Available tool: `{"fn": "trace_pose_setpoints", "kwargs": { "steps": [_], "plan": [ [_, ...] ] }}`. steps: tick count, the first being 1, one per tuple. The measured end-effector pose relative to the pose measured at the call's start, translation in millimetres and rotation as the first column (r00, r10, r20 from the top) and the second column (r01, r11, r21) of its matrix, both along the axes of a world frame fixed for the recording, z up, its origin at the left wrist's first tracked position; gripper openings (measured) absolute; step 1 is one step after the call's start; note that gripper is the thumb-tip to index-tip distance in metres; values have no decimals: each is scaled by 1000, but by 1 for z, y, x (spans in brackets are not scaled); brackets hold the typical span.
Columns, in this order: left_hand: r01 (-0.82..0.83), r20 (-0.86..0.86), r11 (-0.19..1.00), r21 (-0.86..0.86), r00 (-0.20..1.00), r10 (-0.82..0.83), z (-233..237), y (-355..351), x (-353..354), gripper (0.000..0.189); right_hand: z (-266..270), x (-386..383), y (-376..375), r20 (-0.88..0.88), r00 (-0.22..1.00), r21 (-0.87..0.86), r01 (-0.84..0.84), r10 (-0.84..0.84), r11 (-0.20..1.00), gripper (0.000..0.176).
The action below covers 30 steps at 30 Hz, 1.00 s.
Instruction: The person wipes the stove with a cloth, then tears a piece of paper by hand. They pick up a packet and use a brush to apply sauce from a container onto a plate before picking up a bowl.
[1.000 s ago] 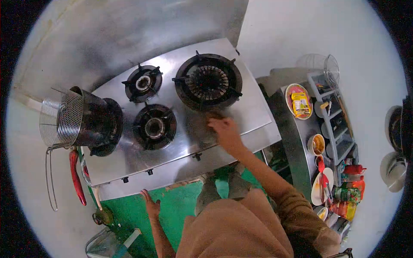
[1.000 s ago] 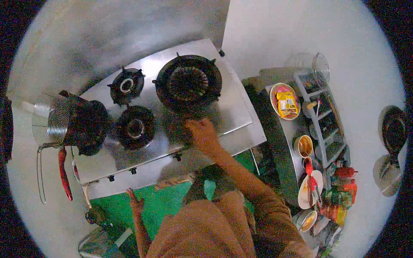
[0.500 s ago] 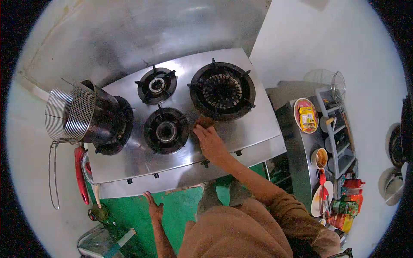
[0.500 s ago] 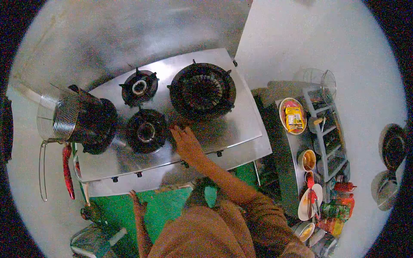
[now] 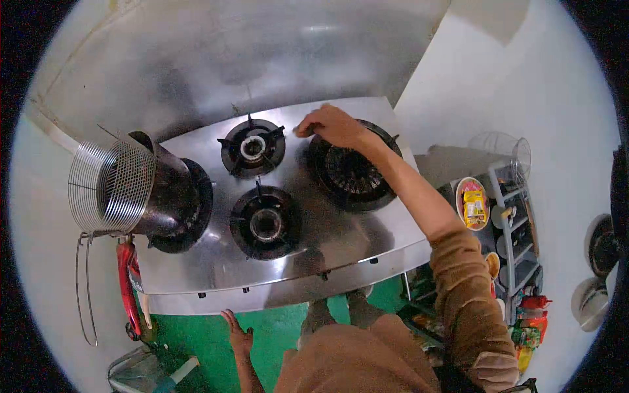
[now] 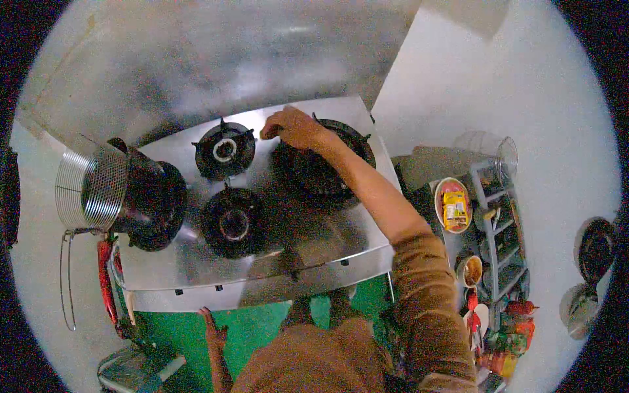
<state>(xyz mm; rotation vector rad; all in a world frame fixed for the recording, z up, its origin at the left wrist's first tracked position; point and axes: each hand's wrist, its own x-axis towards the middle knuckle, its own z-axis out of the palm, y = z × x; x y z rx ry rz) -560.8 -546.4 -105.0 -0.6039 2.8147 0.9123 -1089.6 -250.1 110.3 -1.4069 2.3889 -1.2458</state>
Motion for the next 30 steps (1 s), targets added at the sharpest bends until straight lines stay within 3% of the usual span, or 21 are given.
{"fn": "trace_pose_setpoints", "kwargs": {
  "steps": [1, 3, 4, 6, 8, 10, 11, 13, 14, 16, 17, 19, 23, 25, 28, 30],
  "plan": [
    [-3, -6, 1000, -2, 1000, 3, -1, 0, 0, 105, -12, -17, -15, -6, 1000, -2, -3, 3, 1000, 24],
    [-3, -50, 1000, 16, 999, 3, -4, 0, 0, 105, -27, -40, -38, -199, 944, 337, -185, 262, 923, 22],
    [-4, -54, 1000, 15, 999, 5, -7, -2, 1, 105, -34, -45, -40, -203, 943, 337, -185, 263, 923, 22],
    [-35, -11, 999, 20, 999, 35, -10, -2, 1, 105, -49, -50, -42, -33, 914, 421, -353, 404, 835, 23],
    [-56, -3, 998, 10, 998, 56, -2, 4, -5, 106, -61, -75, -26, -81, 902, 399, -360, 424, 843, 14],
    [-71, 12, 997, -4, 997, 71, -3, 7, -4, 106, -65, -99, -2, -87, 957, 455, -210, 278, 865, 12],
    [-89, 13, 995, 42, 996, 89, -8, 4, -2, 107, -66, -111, 10, -84, 957, 455, -211, 278, 865, 12],
    [-105, 16, 991, 85, 994, 104, -6, 2, -4, 107, -67, -128, 29, -166, 969, 230, -141, 181, 963, 12],
    [-133, 64, 985, 114, 990, 126, 0, 3, -7, 107, -70, -129, 33, -166, 969, 229, -142, 182, 963, 12],
    [-168, 107, 976, 137, 982, 154, 0, 2, -7, 107, -68, -120, 30, -231, 972, 210, 18, 32, 978, 17],
    [-116, 72, 990, 81, 991, 111, -4, 0, -2, 107, -69, -111, 24, -235, 971, 205, 14, 35, 979, 17],
    [-64, 41, 998, 24, 997, 63, -6, 1, -4, 107, -69, -79, 11, -156, 982, 307, -55, 107, 950, 37],
    [-129, 80, 988, 83, 989, 122, -1, 4, -8, 105, -63, -83, -5, -200, 974, 423, -15, 109, 906, 35],
    [-128, 81, 989, 78, 989, 121, -1, 1, -7, 105, -86, -103, -17, -371, 928, 241, 64, 31, 968, 29],
    [-129, 92, 984, 123, 989, 118, -2, -1, -5, 105, -84, -111, -55, -389, 920, 175, 16, 54, 984, 28],
    [-28, 46, 998, 58, 999, 25, -2, -3, -4, 105, -86, -123, -80, -329, 941, 112, -50, 84, 992, 26]
  ]
}}
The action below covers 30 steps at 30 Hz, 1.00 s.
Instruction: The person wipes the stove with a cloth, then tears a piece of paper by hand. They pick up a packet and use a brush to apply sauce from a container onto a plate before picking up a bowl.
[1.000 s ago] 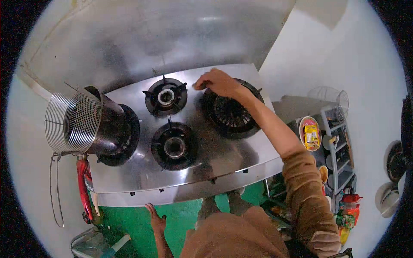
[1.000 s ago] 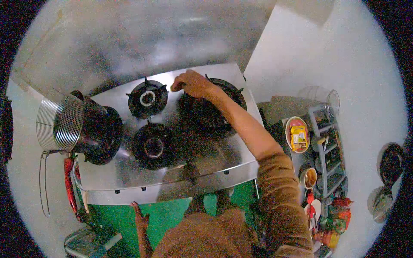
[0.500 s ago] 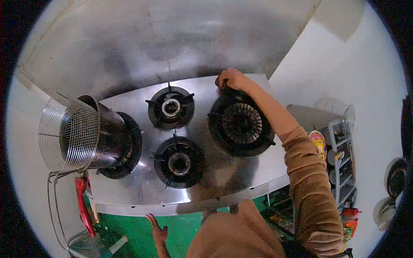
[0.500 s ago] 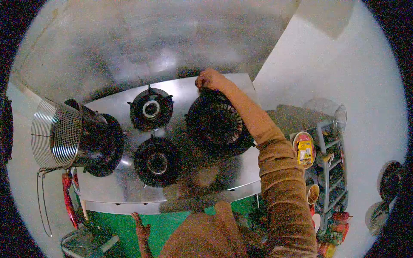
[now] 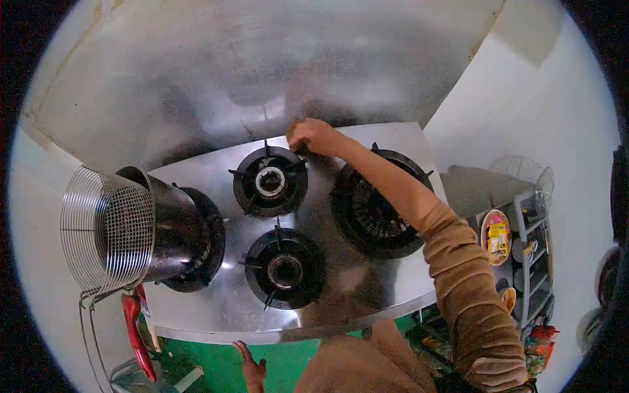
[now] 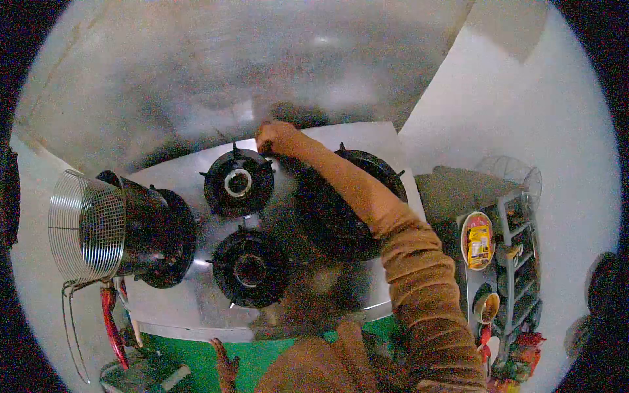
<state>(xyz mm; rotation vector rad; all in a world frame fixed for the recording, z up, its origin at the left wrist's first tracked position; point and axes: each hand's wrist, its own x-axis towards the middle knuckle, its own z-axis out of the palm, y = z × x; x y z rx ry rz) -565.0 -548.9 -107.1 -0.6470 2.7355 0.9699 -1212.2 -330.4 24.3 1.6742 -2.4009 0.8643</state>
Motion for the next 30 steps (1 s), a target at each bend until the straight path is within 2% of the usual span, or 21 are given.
{"fn": "trace_pose_setpoints", "kwargs": {
  "steps": [2, 4, 7, 8, 10, 11, 13, 14, 15, 16, 17, 19, 20, 22, 23, 24, 26, 27, 29, 30],
  "plan": [
    [-40, 31, 999, 15, 999, 40, 1, 2, -1, 105, -1, -8, -23, 69, 996, -66, -57, 61, 996, 25],
    [-83, 60, 996, 35, 995, 81, 1, 4, -4, 105, 0, -12, -39, 111, 994, -4, 16, -15, 1000, 23],
    [-72, 45, 997, 31, 996, 71, 3, 6, -4, 106, -7, -21, -51, 71, 996, 23, 55, -56, 998, 16],
    [-43, 69, 999, -16, 997, 44, 4, 5, -4, 106, -7, -20, -46, 76, 995, 21, 59, -60, 998, 16],
    [-14, 91, 998, -60, 996, 19, 1, 5, -6, 106, 8, -17, -29, 80, 990, 132, -130, 120, 983, 20],
    [-27, 71, 999, -40, 997, 30, -2, 4, -4, 107, 8, -17, -17, 82, 989, 134, -131, 121, 982, 20],
    [-46, 56, 999, -18, 997, 47, -6, 3, 1, 107, -6, -28, 8, -21, 963, -49, -270, 269, 962, 21],
    [-83, 79, 996, 30, 994, 80, -8, 2, 1, 108, -6, -27, 14, -23, 962, -48, -275, 274, 960, 21],
    [-120, 101, 990, 77, 989, 112, -10, 1, 1, 108, -7, -23, 18, -48, 978, -36, -204, 202, 978, 22],
    [-123, 100, 990, 76, 988, 115, -7, 2, -1, 108, -4, -17, 18, -72, 989, -28, -131, 128, 991, 22],
    [-100, 111, 994, 49, 989, 94, -2, 3, -4, 109, 0, -14, 14, -72, 989, -31, -133, 130, 991, 22],
    [-79, 122, 997, 19, 990, 76, 4, 4, -7, 109, 22, -5, -2, -17, 993, 148, -110, 114, 983, 25],
    [-74, 130, 997, 13, 989, 71, 6, 5, -8, 109, 15, -8, -14, -19, 993, 144, -111, 115, 983, 25],
    [-70, 140, 998, 3, 988, 69, 4, 5, -6, 109, 0, -14, -42, 1, 1000, 110, 23, -24, 994, 28],
    [-74, 89, 997, 15, 993, 72, -1, 5, -4, 109, -3, -20, -53, 160, 987, 119, -20, 0, 993, 28],
    [-77, 36, 997, 27, 996, 76, -2, 5, -5, 109, -1, -19, -55, 159, 987, 115, -21, 3, 993, 28],
    [-82, 30, 996, 29, 996, 81, 0, 7, -6, 109, 2, -15, -56, 25, 999, 52, -42, 41, 998, 28],
    [-87, 24, 996, 37, 996, 86, 1, 8, -7, 109, 0, -17, -52, 24, 999, 54, -48, 46, 997, 28],
    [-70, 40, 998, -6, 997, 70, 5, 9, -8, 109, -5, -23, -35, -32, 976, -137, -217, 215, 967, 29],
    [-42, 57, 998, -52, 997, 45, 8, 7, -8, 110, -3, -22, -25, -31, 975, -137, -222, 220, 965, 29]
  ]
}}
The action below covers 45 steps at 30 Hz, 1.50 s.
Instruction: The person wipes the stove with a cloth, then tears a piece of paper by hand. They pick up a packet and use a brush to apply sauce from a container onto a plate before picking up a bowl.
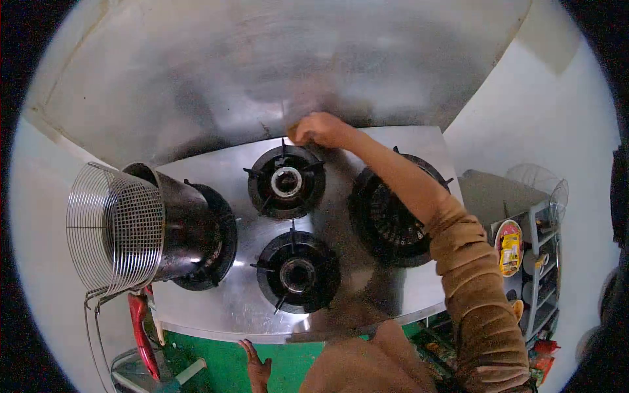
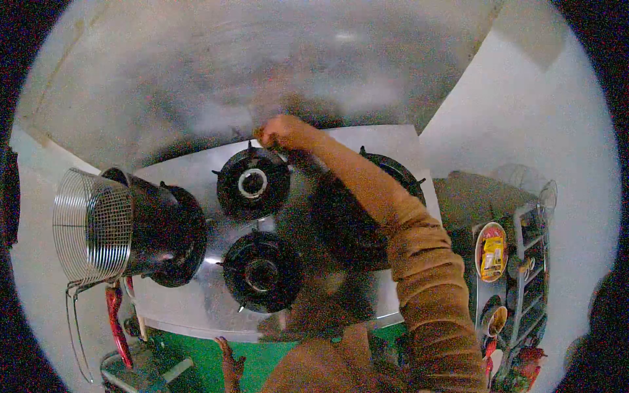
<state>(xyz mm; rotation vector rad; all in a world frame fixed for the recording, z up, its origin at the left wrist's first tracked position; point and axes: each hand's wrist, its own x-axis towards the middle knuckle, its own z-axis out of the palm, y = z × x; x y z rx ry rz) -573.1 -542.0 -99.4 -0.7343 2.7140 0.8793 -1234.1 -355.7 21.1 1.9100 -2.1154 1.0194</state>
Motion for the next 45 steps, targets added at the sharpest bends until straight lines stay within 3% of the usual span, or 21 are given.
{"fn": "trace_pose_setpoints", "kwargs": {
  "steps": [2, 5, 6, 8, 9, 11, 12, 14, 18, 20, 23, 26, 28, 30, 32, 33, 35, 41, 42, 44, 45],
  "plan": [
    [-17, 8, 999, 33, 1000, 17, 6, -1, -1, 109, 17, 2, 11, 66, 968, 337, 209, -244, 918, 26],
    [-26, 6, 998, 54, 1000, 26, 4, -1, 0, 107, 49, 14, -3, -6, 933, 360, 339, -361, 869, 22],
    [-20, -1, 999, 40, 1000, 20, 3, 0, -1, 106, 59, 18, -16, -10, 935, 363, 335, -355, 870, 22],
    [-12, -40, 999, 46, 999, 13, 0, 0, 1, 106, 72, 28, -57, -128, 987, 16, 97, -94, 995, 10],
    [4, -78, 999, 43, 997, -1, 0, -2, 1, 105, 69, 34, -77, -127, 988, 14, 95, -93, 995, 10],
    [-26, -20, 999, 46, 999, 26, 13, 1, -6, 105, 60, 41, -107, -149, 974, 316, 210, -170, 925, 9],
    [-56, 40, 997, 50, 998, 54, 17, 3, -8, 106, 55, 39, -110, -150, 974, 312, 208, -168, 927, 9],
    [-59, 15, 997, 50, 998, 59, 9, 0, -4, 106, 48, 34, -114, -228, 971, 369, 150, -68, 917, 10],
    [-62, -34, 996, 61, 997, 64, 11, 2, -4, 107, 32, 15, -117, -231, 972, 494, 153, -41, 856, 13],
    [-62, -31, 997, 54, 997, 64, 11, 2, -5, 107, 42, 15, -117, -340, 938, 643, 281, -63, 712, 12],
    [-78, 1, 995, 69, 997, 78, 16, 3, -6, 107, 34, 19, -116, -496, 857, 506, 414, -137, 756, 13],
    [-65, 13, 995, 79, 998, 64, 13, 2, -3, 106, 55, 41, -116, -508, 833, 557, 511, -218, 654, 16],
    [-35, -1, 998, 55, 999, 35, 16, 0, -4, 106, 59, 48, -123, -510, 822, 516, 528, -254, 675, 15],
    [-105, 108, 987, 125, 990, 92, 19, 1, -7, 106, 58, 50, -134, -510, 811, 476, 543, -286, 691, 14],
    [-111, 69, 985, 133, 992, 102, 16, 3, -5, 107, 54, 48, -149, -476, 818, 221, 466, -322, 857, 14],
    [-107, 30, 985, 135, 994, 104, 18, 3, -6, 107, 50, 46, -155, -475, 819, 222, 465, -322, 857, 14],
    [-122, 69, 984, 126, 991, 114, 22, 4, -10, 107, 42, 42, -162, -190, 973, 219, 174, -132, 960, 15],
    [-69, 44, 994, 81, 997, 66, 20, 2, -6, 106, 46, 29, -140, 88, 996, 502, -60, 18, 863, 20],
    [-61, 14, 995, 74, 998, 60, 22, 3, -8, 106, 43, 22, -137, 88, 996, 504, -60, 18, 861, 20],
    [-69, 12, 995, 76, 998, 69, 23, 5, -10, 106, 38, 11, -133, -14, 970, 539, -198, 243, 819, 21],
    [-78, 13, 994, 75, 997, 77, 23, 4, -10, 106, 41, 10, -132, -16, 969, 537, -198, 245, 820, 21]
  ]
}}
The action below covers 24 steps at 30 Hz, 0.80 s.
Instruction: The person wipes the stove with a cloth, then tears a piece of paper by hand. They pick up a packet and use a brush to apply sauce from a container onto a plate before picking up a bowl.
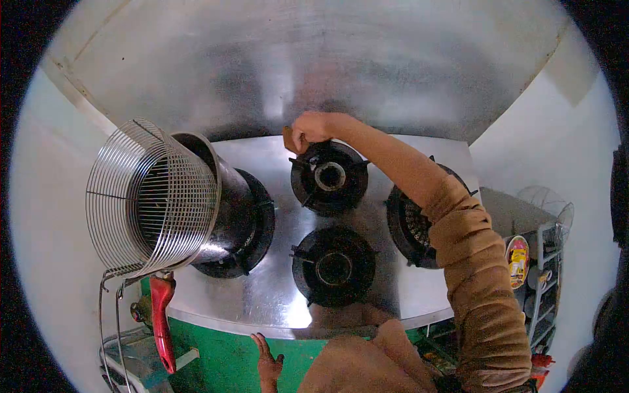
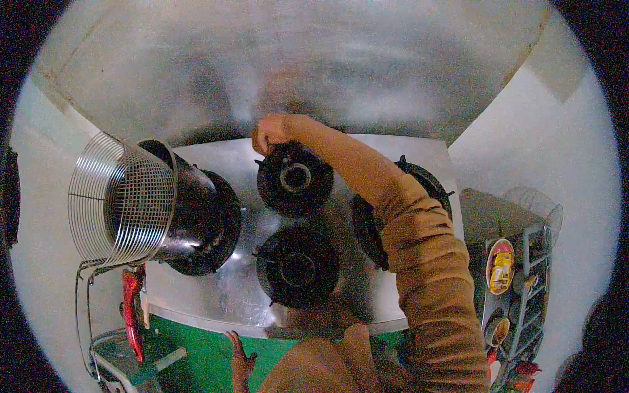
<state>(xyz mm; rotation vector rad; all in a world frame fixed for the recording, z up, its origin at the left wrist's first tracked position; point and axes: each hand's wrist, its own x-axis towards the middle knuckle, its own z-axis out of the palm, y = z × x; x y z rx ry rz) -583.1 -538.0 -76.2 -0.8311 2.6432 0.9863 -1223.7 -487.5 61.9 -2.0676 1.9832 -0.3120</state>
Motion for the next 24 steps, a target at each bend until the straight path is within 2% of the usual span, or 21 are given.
{"fn": "trace_pose_setpoints", "kwargs": {
  "steps": [2, 3, 5, 6, 7, 8, 9, 11, 12, 14, 18, 20, 24],
  "plan": [
    [16, -31, 1000, -9, 999, -17, -7, -2, 3, 106, 6, -1, 2, 158, 981, -20, -107, 109, 994, 7],
    [34, -58, 999, -15, 998, -35, -8, -3, 4, 106, 7, -1, 2, 159, 981, -22, -108, 110, 994, 7],
    [2, -7, 999, 32, 1000, -1, -9, -3, 6, 106, 9, 0, 1, -65, 991, 184, 128, -118, 975, 17],
    [-34, 41, 996, 80, 999, 30, -9, -4, 7, 106, 9, 1, 0, -65, 991, 183, 128, -118, 975, 17],
    [-34, 41, 996, 81, 999, 31, -11, -5, 8, 106, 8, 1, 0, -179, 970, 232, 202, -162, 952, 14],
    [-26, -1, 997, 73, 1000, 26, -15, -5, 10, 106, 8, 1, 0, -293, 936, 273, 279, -196, 921, 12],
    [-18, -43, 998, 67, 999, 21, -16, -4, 10, 106, 6, 4, 3, -295, 935, 276, 279, -195, 920, 12],
    [-4, -64, 998, 63, 998, 8, -14, -3, 10, 105, -2, 13, 12, -512, 785, -33, 389, -350, 921, 12],
    [10, -84, 998, 55, 996, -6, -12, -3, 9, 105, -7, 18, 13, -512, 784, -33, 390, -351, 920, 12],
    [15, -58, 999, 43, 998, -12, -11, -4, 7, 105, -11, 24, 15, -490, 672, -244, 506, -556, 827, 15],
    [9, -26, 998, 64, 1000, -7, -11, -5, 8, 105, 21, 20, 34, -522, 642, -191, 554, -562, 810, 15],
    [-1, -27, 997, 73, 1000, 4, -12, -4, 9, 105, 51, 24, 62, -283, 620, -182, 714, -731, 676, 14],
    [-29, 20, 998, 60, 999, 28, -3, 0, 2, 106, 38, 8, 104, -388, 611, -229, 661, -690, 714, 14]
  ]
}}
